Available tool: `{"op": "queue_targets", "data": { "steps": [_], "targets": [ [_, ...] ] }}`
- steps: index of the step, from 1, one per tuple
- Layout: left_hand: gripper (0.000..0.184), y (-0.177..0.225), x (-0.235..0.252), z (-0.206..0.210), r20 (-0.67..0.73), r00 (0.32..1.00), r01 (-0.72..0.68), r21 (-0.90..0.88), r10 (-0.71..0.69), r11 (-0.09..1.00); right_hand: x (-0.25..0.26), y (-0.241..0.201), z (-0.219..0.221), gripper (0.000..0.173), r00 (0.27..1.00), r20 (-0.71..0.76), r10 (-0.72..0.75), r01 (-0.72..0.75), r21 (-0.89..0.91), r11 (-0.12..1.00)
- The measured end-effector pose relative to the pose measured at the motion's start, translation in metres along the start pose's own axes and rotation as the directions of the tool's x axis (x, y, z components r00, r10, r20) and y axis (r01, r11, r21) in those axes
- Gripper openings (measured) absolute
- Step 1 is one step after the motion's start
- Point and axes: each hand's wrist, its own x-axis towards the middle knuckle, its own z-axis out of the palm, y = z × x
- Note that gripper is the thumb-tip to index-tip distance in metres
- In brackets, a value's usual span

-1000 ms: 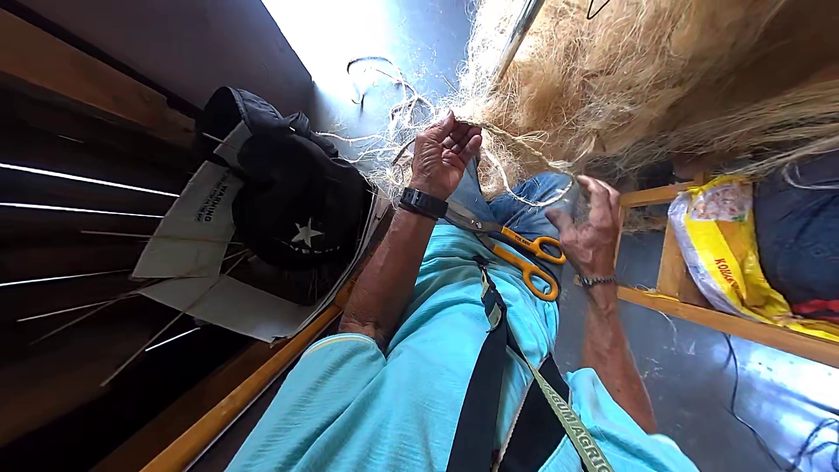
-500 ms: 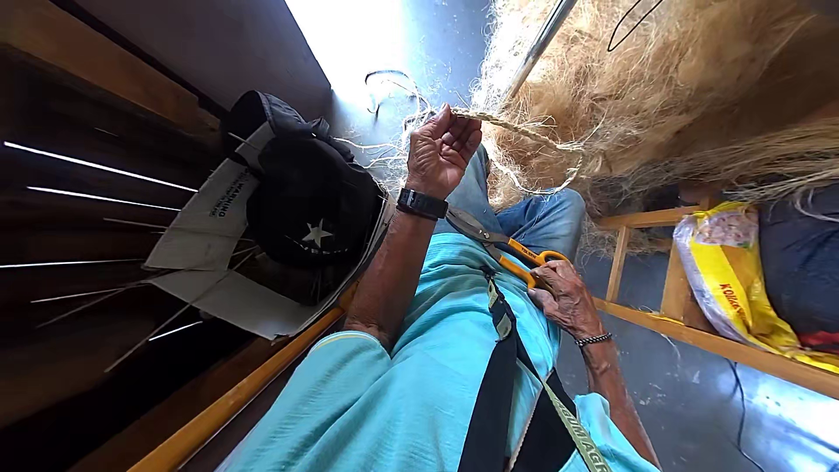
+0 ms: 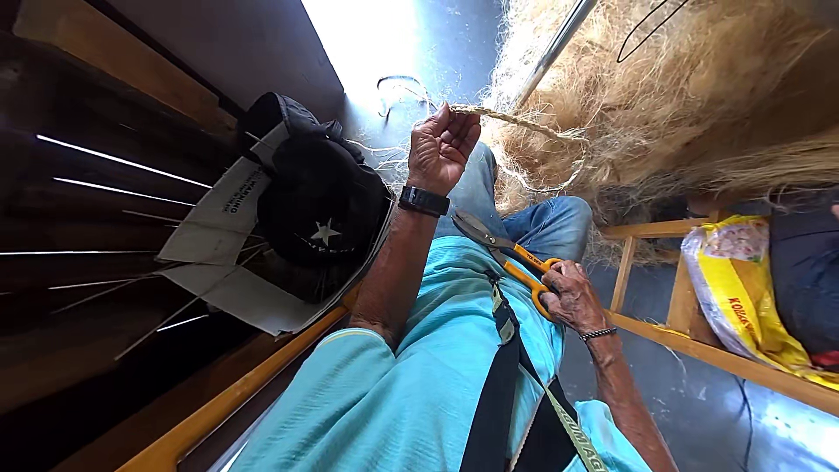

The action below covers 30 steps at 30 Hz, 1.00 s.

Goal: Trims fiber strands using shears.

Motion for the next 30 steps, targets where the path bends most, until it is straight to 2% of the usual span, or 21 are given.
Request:
{"op": "queue_targets", "data": {
  "steps": [3, 6, 11, 13, 16, 18, 20, 22, 25, 30],
  "targets": [
    [0.022, -0.001, 0.000, -0.003, -0.018, 1.000, -0.011, 0.043, 0.012, 0.999, -0.004, -0.004, -0.008, 0.023, 0.998, 0.057, -0.014, 0.013, 0.010, 1.000],
    [0.020, -0.003, 0.001, -0.005, -0.006, 0.999, -0.037, 0.071, 0.038, 0.997, -0.011, -0.009, -0.019, 0.024, 0.994, 0.099, -0.034, 0.021, 0.130, 0.991],
    [0.021, -0.005, 0.001, -0.005, 0.035, 0.999, -0.031, 0.097, 0.028, 0.995, -0.011, -0.010, -0.019, 0.025, 0.999, 0.017, -0.035, 0.031, 0.199, 0.980],
    [0.021, -0.006, 0.000, -0.004, 0.024, 0.999, -0.024, 0.099, 0.022, 0.995, -0.011, -0.017, -0.022, 0.041, 0.998, 0.056, 0.034, -0.044, 0.197, 0.979],
    [0.021, -0.006, -0.001, -0.002, -0.004, 1.000, -0.019, 0.118, 0.020, 0.993, -0.010, -0.021, -0.026, 0.076, 0.966, 0.205, 0.157, -0.201, 0.216, 0.956],
    [0.021, -0.007, -0.001, -0.001, -0.012, 1.000, -0.019, 0.129, 0.021, 0.991, -0.010, -0.016, -0.027, 0.083, 0.948, 0.279, 0.151, -0.238, 0.308, 0.921],
    [0.020, -0.008, 0.000, -0.003, 0.003, 1.000, -0.027, 0.136, 0.026, 0.990, -0.014, -0.009, -0.027, 0.090, 0.954, 0.280, 0.102, -0.218, 0.418, 0.882],
    [0.020, -0.009, 0.002, -0.005, 0.033, 0.999, -0.042, 0.142, 0.037, 0.989, -0.024, -0.001, -0.025, 0.097, 0.971, 0.237, 0.017, -0.152, 0.561, 0.813],
    [0.022, -0.009, 0.003, -0.008, 0.071, 0.996, -0.056, 0.129, 0.047, 0.990, -0.039, -0.001, -0.025, 0.103, 0.970, 0.189, -0.154, -0.056, 0.788, 0.614],
    [0.028, -0.012, 0.001, -0.006, 0.129, 0.991, -0.046, 0.039, 0.040, 0.998, -0.035, -0.013, -0.022, 0.104, 0.926, 0.098, -0.364, 0.058, 0.917, 0.395]
  ]
}}
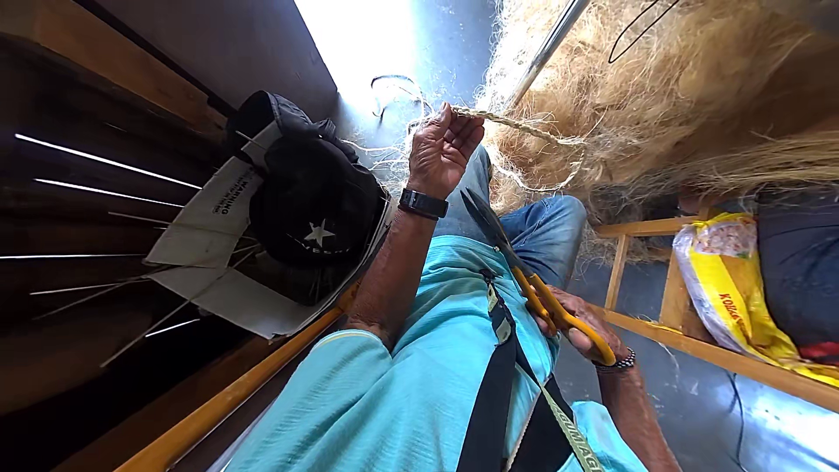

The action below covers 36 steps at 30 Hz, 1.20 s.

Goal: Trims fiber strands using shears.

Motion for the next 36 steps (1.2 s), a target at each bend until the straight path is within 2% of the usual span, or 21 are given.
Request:
{"op": "queue_targets", "data": {
  "steps": [5, 8, 12, 16, 21, 24, 31, 36],
  "targets": [
    [0.032, -0.002, -0.002, 0.005, 0.022, 1.000, -0.017, -0.090, 0.019, 0.996, 0.024, 0.001, 0.001, 0.109, 0.995, 0.078, -0.066, 0.050, 0.194, 0.980],
    [0.032, -0.008, 0.001, 0.003, 0.070, 0.997, -0.020, -0.126, 0.029, 0.992, 0.036, -0.005, 0.003, 0.104, 0.990, 0.086, -0.108, 0.080, 0.286, 0.955],
    [0.030, -0.015, 0.003, 0.004, 0.087, 0.996, 0.000, -0.135, 0.012, 0.991, 0.054, -0.008, 0.004, 0.101, 0.978, 0.125, -0.168, 0.109, 0.381, 0.918],
    [0.030, -0.014, 0.004, 0.005, 0.130, 0.991, -0.020, -0.078, 0.030, 0.997, 0.062, -0.004, 0.004, 0.099, 0.977, 0.134, -0.166, 0.084, 0.473, 0.877],
    [0.034, -0.006, 0.002, 0.012, 0.153, 0.987, -0.043, -0.049, 0.050, 0.998, 0.060, -0.005, 0.004, 0.095, 0.972, 0.127, -0.196, 0.097, 0.542, 0.835],
    [0.028, -0.005, 0.003, 0.014, 0.158, 0.985, -0.058, -0.045, 0.064, 0.997, 0.059, -0.006, 0.005, 0.096, 0.974, 0.117, -0.194, 0.097, 0.560, 0.823],
    [0.023, -0.008, 0.008, 0.007, 0.337, 0.940, -0.060, -0.002, 0.057, 0.998, 0.058, -0.003, 0.004, 0.096, 0.972, 0.129, -0.198, 0.086, 0.586, 0.805],
    [0.022, -0.008, 0.011, 0.005, 0.346, 0.937, -0.052, 0.030, 0.039, 0.998, 0.059, 0.000, 0.005, 0.095, 0.974, 0.117, -0.194, 0.091, 0.581, 0.809]
  ]
}}
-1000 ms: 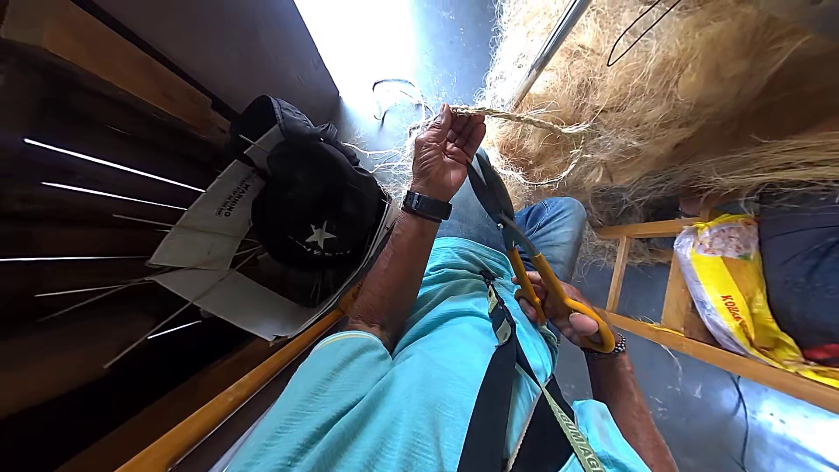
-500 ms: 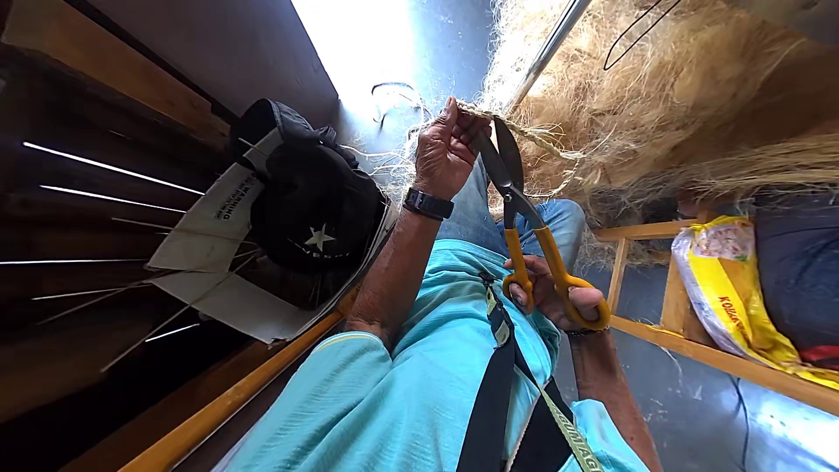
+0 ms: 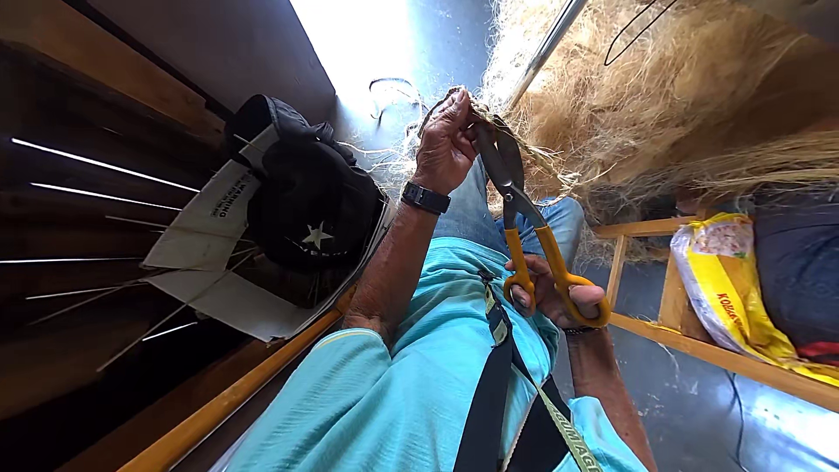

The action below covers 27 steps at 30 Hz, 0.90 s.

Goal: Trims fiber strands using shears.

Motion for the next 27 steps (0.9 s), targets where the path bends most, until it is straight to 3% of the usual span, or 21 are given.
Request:
{"op": "queue_targets", "data": {
  "steps": [27],
  "targets": [
    [0.024, -0.011, -0.001, -0.016, 0.019, 0.999, 0.034, -0.042, -0.034, 0.999, -0.001, 0.002, 0.001, 0.082, 1.000, -0.006, -0.004, 0.004, 0.037, 0.999]
  ]
}}
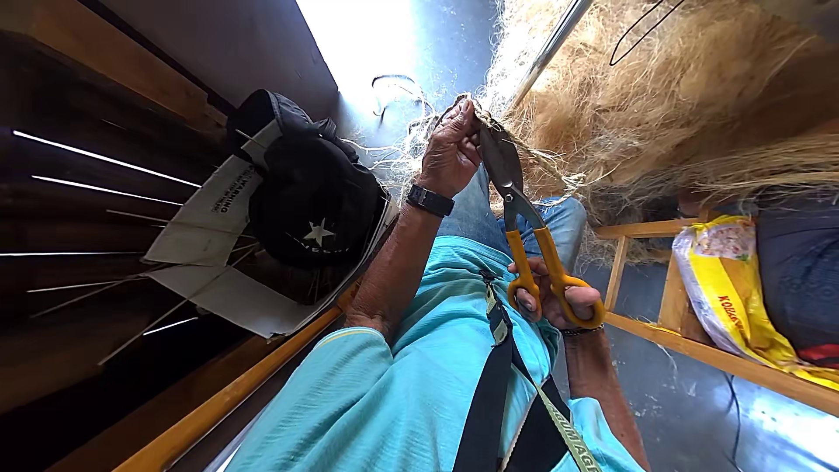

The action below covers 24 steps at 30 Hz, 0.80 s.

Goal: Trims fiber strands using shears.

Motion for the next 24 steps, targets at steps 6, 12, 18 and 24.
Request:
{"op": "queue_targets", "data": {
  "steps": [6, 12, 18, 24],
  "targets": [
    [0.027, -0.0002, -0.0012, 0.0007, -0.012, 1.000, 0.010, 0.019, -0.010, 1.000, -0.0009, 0.0002, 0.0012, 0.082, 1.000, -0.016, -0.005, 0.005, -0.018, 1.000],
    [0.026, -0.0006, -0.0022, -0.0005, -0.024, 1.000, 0.003, 0.025, -0.003, 1.000, -0.0026, 0.0024, 0.0049, 0.080, 0.997, -0.082, -0.015, 0.008, -0.079, 0.997],
    [0.024, -0.0010, -0.0030, -0.0009, -0.072, 0.997, 0.001, 0.047, 0.002, 0.999, -0.0009, 0.0088, 0.0030, 0.070, 0.992, -0.071, -0.101, 0.092, -0.127, 0.988],
    [0.021, -0.0007, -0.0032, -0.0071, -0.063, 0.998, 0.005, 0.019, -0.004, 1.000, -0.0020, 0.0090, 0.0017, 0.075, 0.991, -0.087, -0.104, 0.089, -0.162, 0.983]
  ]
}}
